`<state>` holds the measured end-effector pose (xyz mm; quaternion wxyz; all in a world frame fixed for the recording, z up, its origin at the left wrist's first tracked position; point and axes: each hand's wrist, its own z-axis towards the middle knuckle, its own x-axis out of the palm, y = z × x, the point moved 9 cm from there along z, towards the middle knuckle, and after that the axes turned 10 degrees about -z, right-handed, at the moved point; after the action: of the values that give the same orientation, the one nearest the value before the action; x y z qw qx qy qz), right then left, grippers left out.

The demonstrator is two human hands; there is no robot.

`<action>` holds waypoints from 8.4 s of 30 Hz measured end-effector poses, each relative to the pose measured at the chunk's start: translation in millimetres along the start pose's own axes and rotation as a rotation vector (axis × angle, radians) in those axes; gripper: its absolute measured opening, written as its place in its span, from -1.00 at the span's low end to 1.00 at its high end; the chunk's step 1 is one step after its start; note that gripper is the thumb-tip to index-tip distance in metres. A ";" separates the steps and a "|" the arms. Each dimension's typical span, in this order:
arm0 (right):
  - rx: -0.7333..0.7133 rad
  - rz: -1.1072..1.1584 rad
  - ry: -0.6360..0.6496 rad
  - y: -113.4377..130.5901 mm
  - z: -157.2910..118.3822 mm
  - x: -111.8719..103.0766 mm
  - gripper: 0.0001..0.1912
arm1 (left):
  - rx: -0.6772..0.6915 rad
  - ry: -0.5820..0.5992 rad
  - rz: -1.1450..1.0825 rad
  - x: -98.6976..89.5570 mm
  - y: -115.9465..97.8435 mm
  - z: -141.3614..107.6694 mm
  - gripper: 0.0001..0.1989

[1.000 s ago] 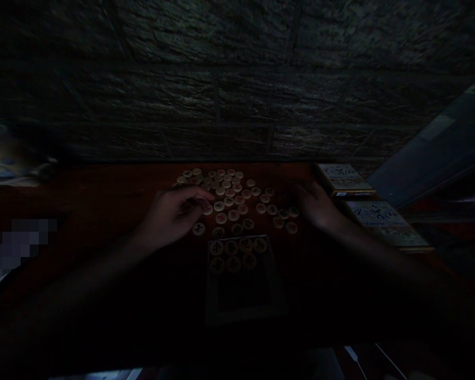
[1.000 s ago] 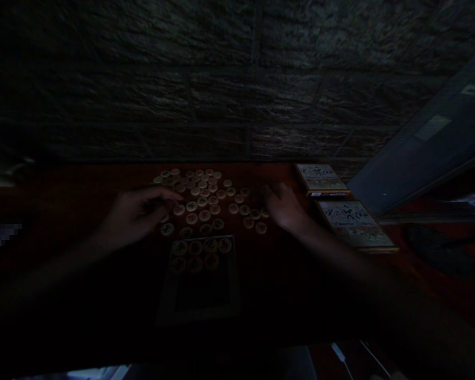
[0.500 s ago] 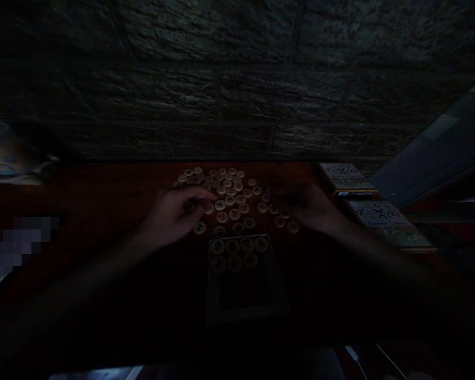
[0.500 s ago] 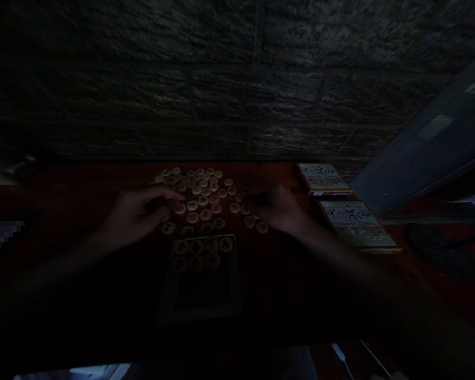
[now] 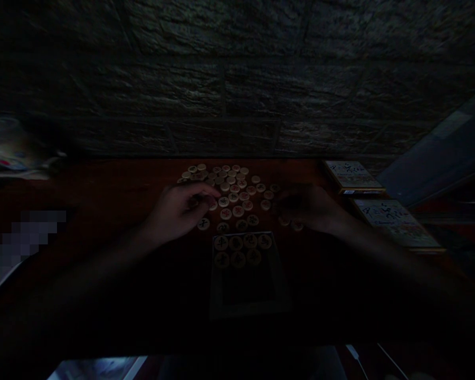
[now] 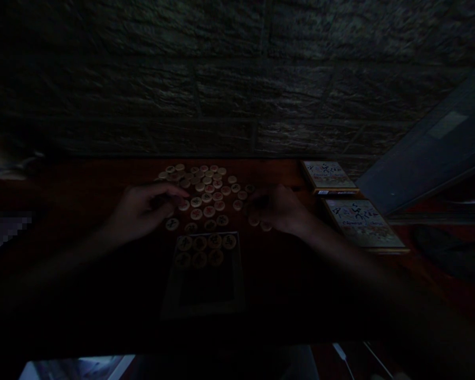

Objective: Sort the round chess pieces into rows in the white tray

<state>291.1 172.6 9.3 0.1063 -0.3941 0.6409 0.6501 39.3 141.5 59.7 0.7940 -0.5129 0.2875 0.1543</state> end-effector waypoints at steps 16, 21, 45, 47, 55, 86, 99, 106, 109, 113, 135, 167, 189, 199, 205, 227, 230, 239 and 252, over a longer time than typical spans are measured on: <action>-0.095 0.019 -0.313 28.1 -12.9 -26.0 -0.75 | 0.027 0.008 0.039 1.2 -7.0 -1.6 -0.78; -0.076 0.217 -0.219 38.6 -21.8 -11.3 -0.62 | 0.028 -0.019 -0.015 2.7 -13.3 -4.6 -0.80; -0.223 0.469 -0.179 77.3 -25.3 38.7 -0.78 | 0.119 0.047 -0.442 25.3 -37.3 -12.7 -0.82; -0.237 0.448 -0.202 77.2 -30.1 35.4 -0.81 | 0.105 0.045 -0.464 26.3 -38.2 -13.8 -0.83; -0.311 0.368 -0.249 82.3 -42.8 29.1 -0.81 | 0.045 0.040 -0.513 32.2 -39.2 -19.8 -0.82; -0.348 0.359 -0.281 94.2 -48.3 28.1 -0.92 | 0.034 0.176 -0.626 45.1 -50.0 -27.1 -0.86; -0.364 0.346 -0.282 97.4 -51.2 28.4 -0.88 | 0.044 0.157 -0.683 40.4 -54.5 -27.3 -0.80; -0.407 0.343 -0.263 99.8 -55.2 30.5 -0.79 | 0.043 0.131 -0.668 37.6 -50.2 -27.0 -0.77; -0.430 0.296 -0.268 101.8 -58.4 31.3 -0.78 | 0.029 0.134 -0.647 38.4 -48.2 -26.2 -0.80; -0.463 0.219 -0.298 106.4 -63.8 30.3 -0.81 | 0.028 0.142 -0.594 39.0 -49.7 -26.2 -0.82; -0.449 0.226 -0.276 102.2 -62.1 29.0 -0.71 | 0.017 0.163 -0.681 36.4 -48.7 -26.5 -0.70; -0.473 -0.041 -0.299 103.1 -67.1 26.4 -0.79 | 0.136 0.030 -0.409 26.4 -56.9 -31.3 -0.81; -0.549 -0.063 -0.320 103.8 -66.2 31.3 -0.75 | 0.067 0.085 -0.591 29.8 -57.9 -28.8 -0.76; -0.567 -0.158 -0.404 111.2 -72.8 20.8 -0.74 | 0.002 0.087 -0.679 32.1 -53.2 -27.4 -0.78; -0.616 -0.232 -0.416 116.5 -75.4 20.3 -0.97 | 0.034 0.102 -0.666 34.2 -56.4 -27.5 -0.86; -0.803 -0.339 -0.441 127.9 -83.5 22.3 -0.67 | 0.062 0.142 -0.462 36.3 -56.1 -29.1 -0.87; -0.792 -0.379 -0.430 129.3 -82.3 15.9 -0.69 | 0.078 0.109 -0.346 31.0 -52.8 -28.3 -0.80; -0.586 -0.432 -0.292 107.8 -58.9 1.1 -0.66 | 0.058 0.071 -0.246 28.8 -36.9 -22.6 -0.74; -0.537 -0.422 -0.285 114.4 -71.1 -11.5 -0.76 | 0.121 0.076 -0.143 29.9 -40.1 -21.3 -0.78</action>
<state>251.8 93.8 112.0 0.2192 -0.4370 0.3307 0.8072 78.2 103.7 63.9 0.8210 -0.4888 0.2888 0.0601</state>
